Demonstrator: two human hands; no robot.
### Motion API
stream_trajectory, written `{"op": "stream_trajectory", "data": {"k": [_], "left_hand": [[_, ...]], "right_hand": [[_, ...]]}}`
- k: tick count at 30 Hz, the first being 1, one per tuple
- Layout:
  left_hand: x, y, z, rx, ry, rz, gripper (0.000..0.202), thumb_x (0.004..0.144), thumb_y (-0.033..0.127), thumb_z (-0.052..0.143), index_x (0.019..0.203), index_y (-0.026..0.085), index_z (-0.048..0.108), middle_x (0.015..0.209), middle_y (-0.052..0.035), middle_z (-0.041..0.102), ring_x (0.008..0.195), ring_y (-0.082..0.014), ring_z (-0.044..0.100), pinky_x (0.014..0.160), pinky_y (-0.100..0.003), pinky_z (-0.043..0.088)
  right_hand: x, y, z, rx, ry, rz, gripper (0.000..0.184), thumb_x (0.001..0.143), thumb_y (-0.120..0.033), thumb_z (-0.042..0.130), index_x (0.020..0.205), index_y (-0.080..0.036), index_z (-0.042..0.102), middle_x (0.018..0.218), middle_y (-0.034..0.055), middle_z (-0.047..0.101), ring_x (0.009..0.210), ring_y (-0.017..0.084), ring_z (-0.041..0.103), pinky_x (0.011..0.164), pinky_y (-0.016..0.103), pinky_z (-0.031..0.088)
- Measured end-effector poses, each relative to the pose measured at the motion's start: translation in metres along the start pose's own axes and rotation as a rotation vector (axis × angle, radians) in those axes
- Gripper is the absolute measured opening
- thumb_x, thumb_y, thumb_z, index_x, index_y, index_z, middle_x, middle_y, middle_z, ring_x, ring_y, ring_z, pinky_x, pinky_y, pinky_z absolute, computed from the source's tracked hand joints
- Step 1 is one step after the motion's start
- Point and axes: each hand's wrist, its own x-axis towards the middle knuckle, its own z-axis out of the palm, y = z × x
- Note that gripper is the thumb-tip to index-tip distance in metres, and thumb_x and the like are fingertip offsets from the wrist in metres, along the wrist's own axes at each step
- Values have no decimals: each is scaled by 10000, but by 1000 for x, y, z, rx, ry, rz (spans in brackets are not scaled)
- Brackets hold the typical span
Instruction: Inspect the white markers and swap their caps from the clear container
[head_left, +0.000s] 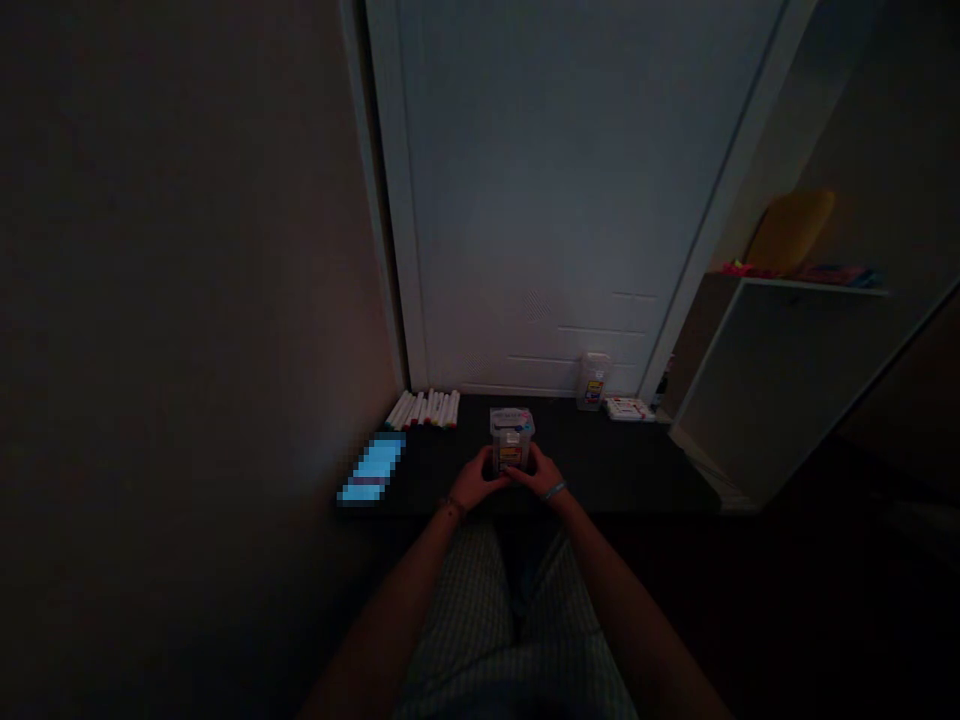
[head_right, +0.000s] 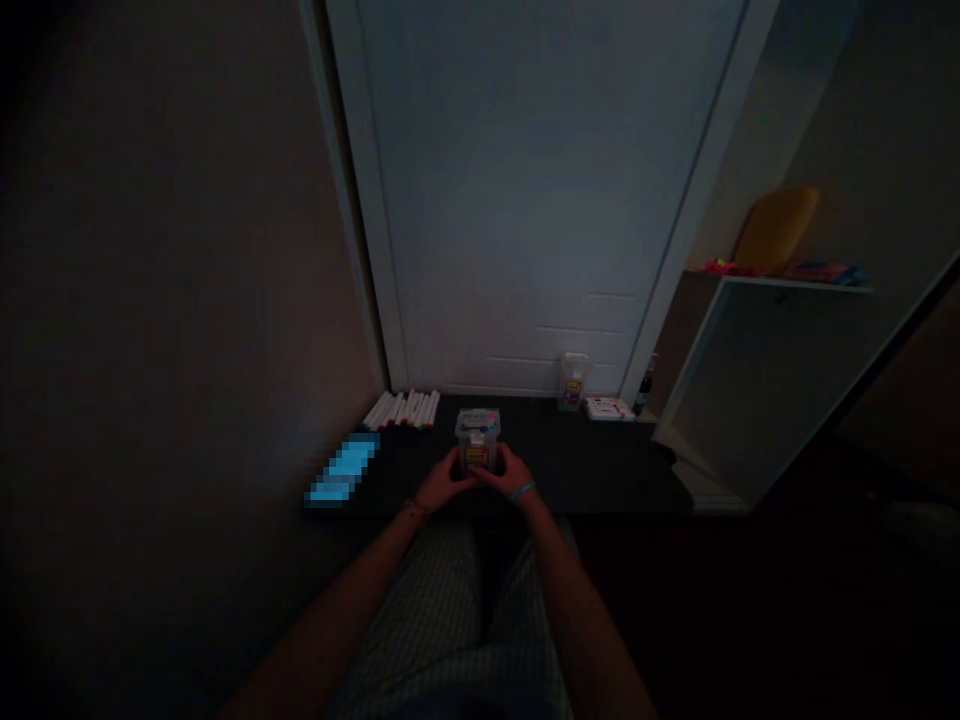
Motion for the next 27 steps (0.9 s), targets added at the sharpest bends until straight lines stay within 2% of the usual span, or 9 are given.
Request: {"op": "stream_trajectory", "data": {"k": [12,18,22,27], "left_hand": [[-1,-2,0,9,-18,39,508,666,323,662,1123,204,475,1087,-46,615,1000,-203,579,872,-332,447],[6,-11,-4,-47,-73,73,515,710,194,525,1217,176,434,1256,-65,521,1173,-208,461,1010,-359,343],[17,-23,-11,-86,-131,9,583,682,115,433,1259,188,422,1276,-40,515,1181,-198,460,1008,-370,356],[25,-38,-31,104,-175,4,504,669,74,423,1147,186,538,1134,-37,616,1062,-184,554,954,-348,420]], "right_hand": [[-1,-3,-1,-40,-1,12,468,673,-418,663,1057,-240,464,1001,34,642,880,179,627,764,315,496],[-2,-5,-1,-56,30,12,463,677,-414,660,1058,-236,467,1006,33,643,886,181,625,764,315,494],[0,-2,0,-74,40,-10,460,682,-404,659,1061,-231,464,993,30,642,882,182,621,755,314,492],[0,1,0,-39,27,-13,483,681,-410,664,1080,-240,453,1023,30,631,897,178,614,757,300,487]]}}
